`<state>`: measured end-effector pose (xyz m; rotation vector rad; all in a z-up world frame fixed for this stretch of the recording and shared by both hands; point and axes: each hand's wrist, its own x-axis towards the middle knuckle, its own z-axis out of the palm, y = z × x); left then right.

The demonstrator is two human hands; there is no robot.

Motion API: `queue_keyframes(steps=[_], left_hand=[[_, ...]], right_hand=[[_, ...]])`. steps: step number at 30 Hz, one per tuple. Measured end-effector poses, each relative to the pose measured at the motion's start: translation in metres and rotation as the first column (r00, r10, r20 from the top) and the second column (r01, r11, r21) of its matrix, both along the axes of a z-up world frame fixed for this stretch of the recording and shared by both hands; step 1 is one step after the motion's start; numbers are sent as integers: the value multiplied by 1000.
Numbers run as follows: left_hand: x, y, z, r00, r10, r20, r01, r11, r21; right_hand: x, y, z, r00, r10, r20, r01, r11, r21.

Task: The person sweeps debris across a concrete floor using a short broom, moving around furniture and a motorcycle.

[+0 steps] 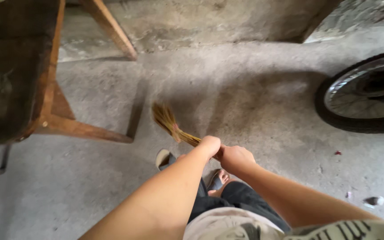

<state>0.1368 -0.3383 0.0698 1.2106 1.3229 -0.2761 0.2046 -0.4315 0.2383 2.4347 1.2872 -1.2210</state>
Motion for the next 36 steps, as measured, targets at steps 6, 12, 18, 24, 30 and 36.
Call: queue_keyframes(steps=[6,12,18,24,30,36], left_hand=[[-18,29,10,999,-5,-54,9,998,67],[-14,71,21,996,85,1,-85,996,-7],[17,137,19,996,90,-3,-90,995,-32],[47,232,-34,979,-131,-158,128,991,-29],[55,328,-73,983,-127,-131,129,992,5],[51,413,-66,950,-224,-216,248,964,91]], right_hand=[[69,-69,-35,983,-149,104,172,951,-258],[215,-128,-67,764,-585,273,643,722,-253],[219,-58,-36,753,-625,206,655,742,-142],[82,128,28,766,-637,-86,632,771,-79],[45,291,11,995,-28,95,21,997,74],[110,323,-62,978,-160,130,167,985,-43]])
